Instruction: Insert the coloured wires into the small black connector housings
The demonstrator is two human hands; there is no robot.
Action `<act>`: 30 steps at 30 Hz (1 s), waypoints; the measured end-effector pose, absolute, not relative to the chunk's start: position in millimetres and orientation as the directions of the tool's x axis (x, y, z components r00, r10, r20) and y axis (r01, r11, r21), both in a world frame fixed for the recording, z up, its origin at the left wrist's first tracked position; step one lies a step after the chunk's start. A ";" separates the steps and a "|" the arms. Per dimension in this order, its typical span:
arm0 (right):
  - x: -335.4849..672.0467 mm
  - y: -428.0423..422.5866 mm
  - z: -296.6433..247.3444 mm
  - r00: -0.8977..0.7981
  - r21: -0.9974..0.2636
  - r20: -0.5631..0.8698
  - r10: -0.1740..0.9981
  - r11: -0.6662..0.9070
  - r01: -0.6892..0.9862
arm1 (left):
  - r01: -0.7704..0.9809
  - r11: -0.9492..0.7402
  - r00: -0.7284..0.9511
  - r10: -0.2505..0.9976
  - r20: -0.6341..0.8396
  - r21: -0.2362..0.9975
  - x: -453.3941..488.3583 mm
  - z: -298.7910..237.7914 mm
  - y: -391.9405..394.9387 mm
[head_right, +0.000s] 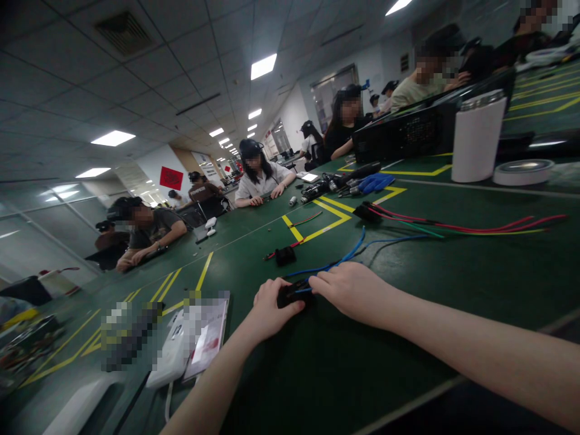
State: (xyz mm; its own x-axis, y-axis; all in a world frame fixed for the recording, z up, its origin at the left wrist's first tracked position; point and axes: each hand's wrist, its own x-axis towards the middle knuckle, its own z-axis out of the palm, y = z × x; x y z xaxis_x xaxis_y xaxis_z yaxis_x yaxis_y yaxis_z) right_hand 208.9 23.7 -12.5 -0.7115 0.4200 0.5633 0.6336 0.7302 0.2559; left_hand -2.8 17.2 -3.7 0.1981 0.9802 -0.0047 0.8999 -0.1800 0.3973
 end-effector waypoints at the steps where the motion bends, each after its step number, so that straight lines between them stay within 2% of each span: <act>1: 208.8 23.3 -11.7 -0.702 0.265 0.586 0.405 0.723 0.638 | 0.899 -0.183 0.200 0.980 -0.002 0.398 -2.9 -4.1 17.2; 5: 208.9 23.4 -11.1 -0.697 0.277 0.605 0.386 0.719 0.638 | 0.894 -0.192 0.207 0.978 0.006 0.405 -3.2 -5.0 17.3; 11: 210.1 26.2 -14.3 -0.749 0.170 0.428 0.506 0.769 0.617 | 0.892 -0.189 0.205 0.979 0.006 0.411 -3.0 -4.7 17.3; 13: 210.1 26.4 -14.0 -0.749 0.151 0.411 0.520 0.771 0.619 | 0.893 -0.188 0.204 0.979 0.004 0.409 -2.5 -4.2 16.9; 20: 209.6 24.3 -8.1 -0.704 0.248 0.572 0.421 0.729 0.637 | 0.906 -0.167 0.190 0.982 -0.020 0.389 0.2 0.1 14.0; 23: 209.2 23.4 -7.1 -0.697 0.270 0.597 0.396 0.720 0.640 | 0.904 -0.173 0.195 0.981 -0.017 0.391 0.6 0.7 13.8; 30: 210.9 24.7 -11.2 -0.751 0.190 0.440 0.493 0.766 0.614 | 0.908 -0.170 0.195 0.980 -0.027 0.384 -0.9 -0.4 14.7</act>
